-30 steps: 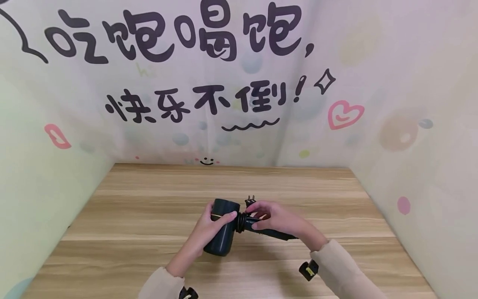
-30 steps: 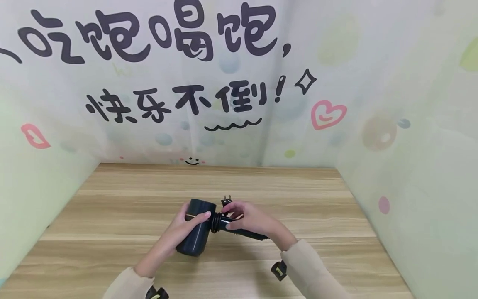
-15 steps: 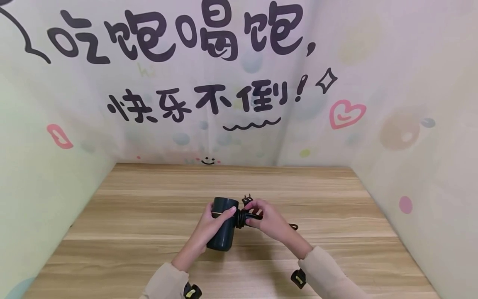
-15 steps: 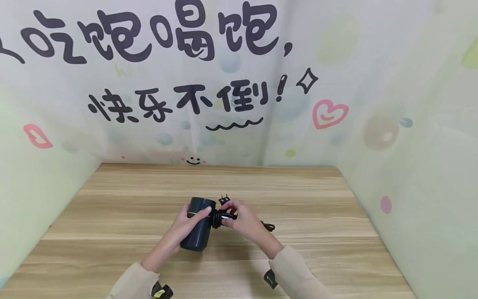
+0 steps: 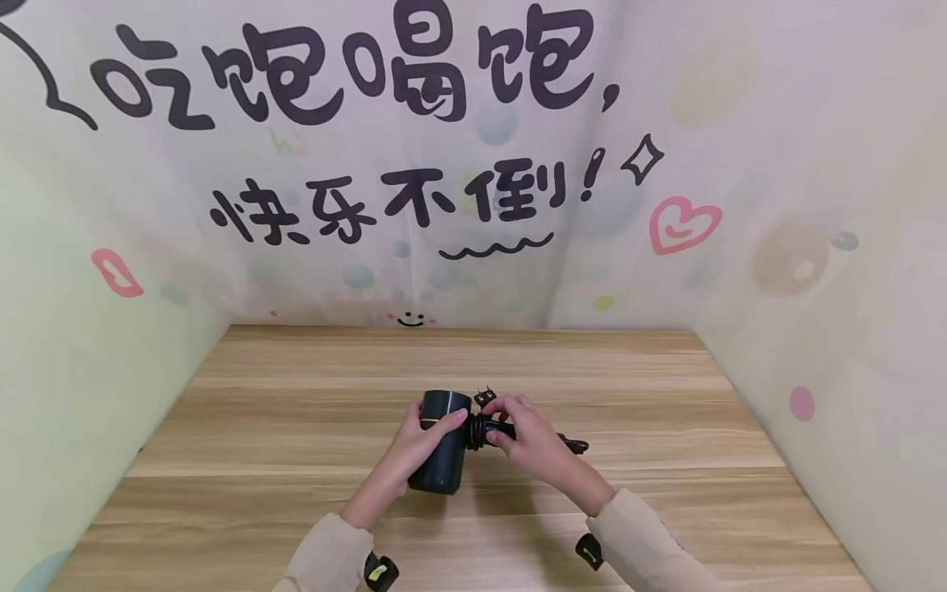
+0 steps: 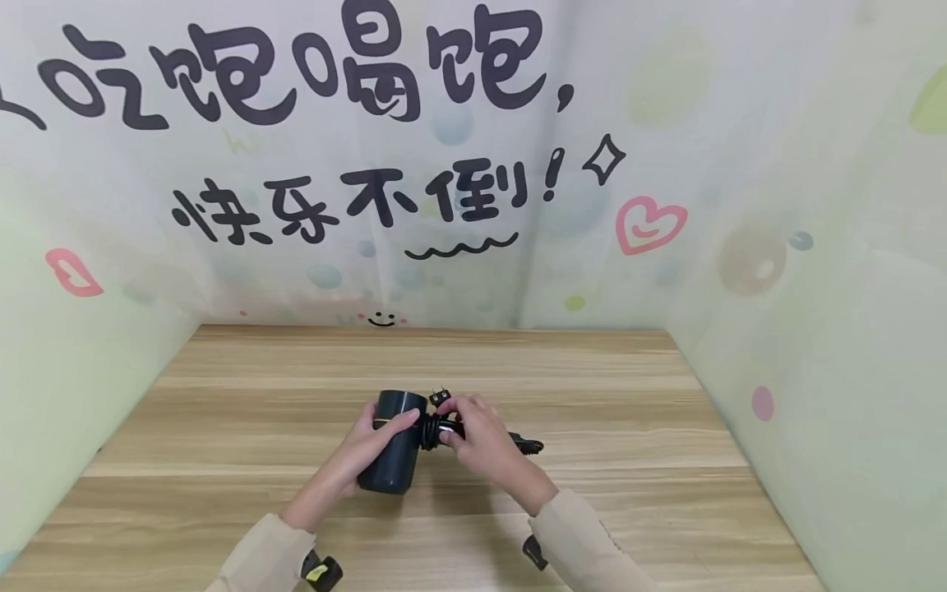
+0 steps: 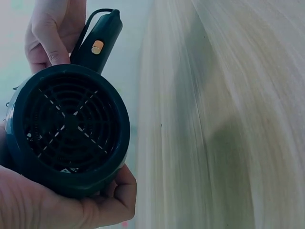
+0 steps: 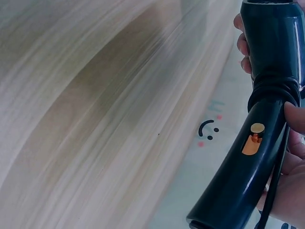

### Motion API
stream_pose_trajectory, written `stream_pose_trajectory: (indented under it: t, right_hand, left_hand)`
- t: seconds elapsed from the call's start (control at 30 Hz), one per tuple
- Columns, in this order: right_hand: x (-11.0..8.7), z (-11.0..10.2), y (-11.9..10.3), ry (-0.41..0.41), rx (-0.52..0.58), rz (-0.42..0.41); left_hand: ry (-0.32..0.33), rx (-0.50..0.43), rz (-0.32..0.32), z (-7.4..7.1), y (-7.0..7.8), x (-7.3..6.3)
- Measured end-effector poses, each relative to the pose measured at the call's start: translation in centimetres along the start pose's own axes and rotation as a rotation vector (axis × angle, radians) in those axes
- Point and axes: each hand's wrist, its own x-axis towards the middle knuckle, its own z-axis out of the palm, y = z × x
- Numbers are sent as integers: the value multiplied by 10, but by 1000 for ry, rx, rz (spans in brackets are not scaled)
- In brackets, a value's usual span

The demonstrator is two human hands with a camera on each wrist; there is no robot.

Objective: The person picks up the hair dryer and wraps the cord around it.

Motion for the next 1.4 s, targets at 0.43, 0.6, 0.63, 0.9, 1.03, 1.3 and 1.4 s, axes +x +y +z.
stream_pose_trajectory:
  t: [0.43,0.6,0.63,0.9,1.03,1.3,1.4]
  right_hand:
    - [21,21,20,20,56,101]
    - [29,38,34,18,56,140]
    - [30,41,36,19,52,145]
    - [38,57,42,-62,-27,166]
    - [44,60,41,-102,-95,196]
    - [53,60,40,-150,-191,261]
    - [54,56,42,-149,-191,241]
  left_hand:
    - [81,14,-113,5,-10,23]
    - [114,23,-139,6,-17,37]
    - [120,27,-139,5,-19,40]
    - [285,293,-127,5,-30,55]
    - [352,407,-103,8,-31,59]
    - [385,331,-77,11,-26,61]
    - [388,317,-47,11,-25,61]
